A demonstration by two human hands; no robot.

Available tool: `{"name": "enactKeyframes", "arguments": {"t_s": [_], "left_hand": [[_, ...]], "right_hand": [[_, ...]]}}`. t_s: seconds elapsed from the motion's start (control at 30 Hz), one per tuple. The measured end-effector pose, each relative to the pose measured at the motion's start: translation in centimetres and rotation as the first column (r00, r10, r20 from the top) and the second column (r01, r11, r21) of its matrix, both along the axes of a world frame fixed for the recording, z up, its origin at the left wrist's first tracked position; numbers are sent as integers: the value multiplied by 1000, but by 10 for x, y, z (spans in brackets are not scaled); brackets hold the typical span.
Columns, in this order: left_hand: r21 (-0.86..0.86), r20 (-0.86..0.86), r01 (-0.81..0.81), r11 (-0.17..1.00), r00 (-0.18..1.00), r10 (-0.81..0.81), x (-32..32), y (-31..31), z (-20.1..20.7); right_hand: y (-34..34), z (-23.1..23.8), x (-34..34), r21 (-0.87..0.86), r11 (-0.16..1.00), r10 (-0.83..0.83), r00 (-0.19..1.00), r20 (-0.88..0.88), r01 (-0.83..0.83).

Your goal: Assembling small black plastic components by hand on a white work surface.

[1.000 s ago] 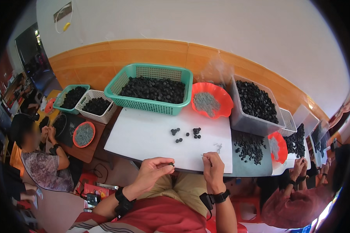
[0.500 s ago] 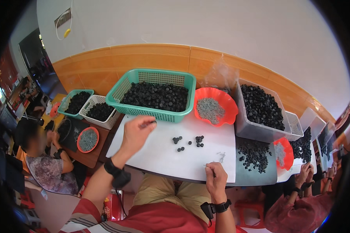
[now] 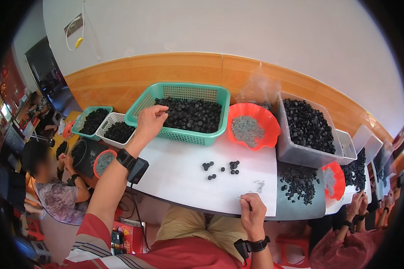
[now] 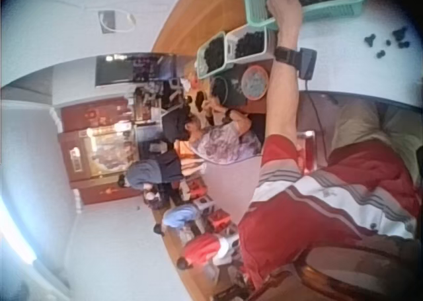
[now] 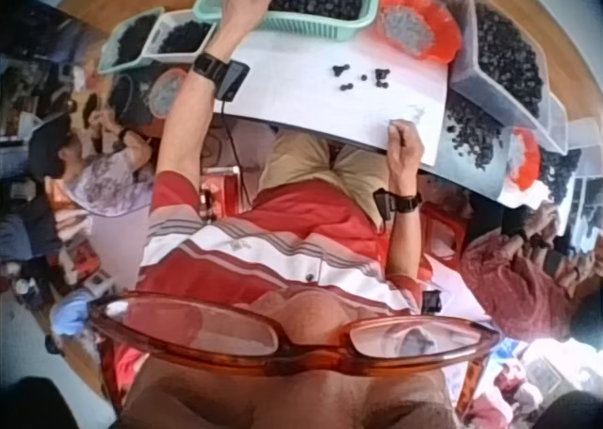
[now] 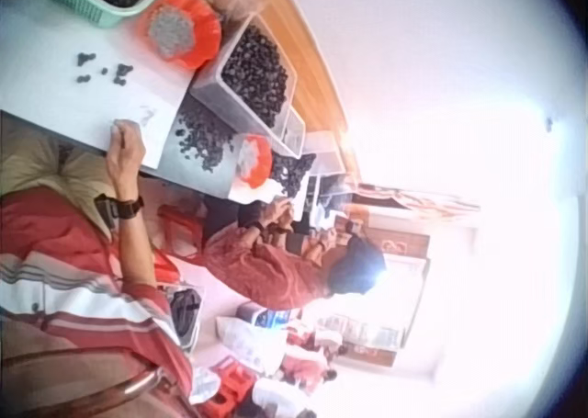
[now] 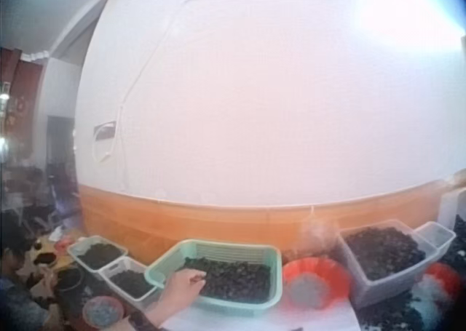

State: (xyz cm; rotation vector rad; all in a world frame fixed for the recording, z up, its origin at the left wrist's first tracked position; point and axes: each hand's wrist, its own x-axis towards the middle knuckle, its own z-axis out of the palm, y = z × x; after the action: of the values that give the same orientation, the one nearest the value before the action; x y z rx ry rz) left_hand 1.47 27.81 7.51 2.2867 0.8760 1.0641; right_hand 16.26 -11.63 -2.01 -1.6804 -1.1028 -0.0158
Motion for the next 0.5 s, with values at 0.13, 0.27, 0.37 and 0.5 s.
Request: {"name": "enactKeyframes", "arguments": {"t_s": [0.13, 0.27, 0.37, 0.5], "left_hand": [[60, -8, 58, 997, 998, -58, -3, -11, -10], [248, -36, 102, 963, 995, -96, -1, -16, -18], [274, -15, 109, 956, 994, -109, 5, -21, -19], [223, -281, 69, 972, 960, -3, 8, -26, -16]], "right_hand": [[-2, 0, 0, -15, 1000, 4, 1000, -4, -4], [-1, 1, 0, -7, 1000, 7, 1000, 6, -7], [-2, 2, 0, -20, 1000, 7, 1000, -11, -8], [-2, 2, 0, -24, 1000, -2, 1000, -21, 1]]}}
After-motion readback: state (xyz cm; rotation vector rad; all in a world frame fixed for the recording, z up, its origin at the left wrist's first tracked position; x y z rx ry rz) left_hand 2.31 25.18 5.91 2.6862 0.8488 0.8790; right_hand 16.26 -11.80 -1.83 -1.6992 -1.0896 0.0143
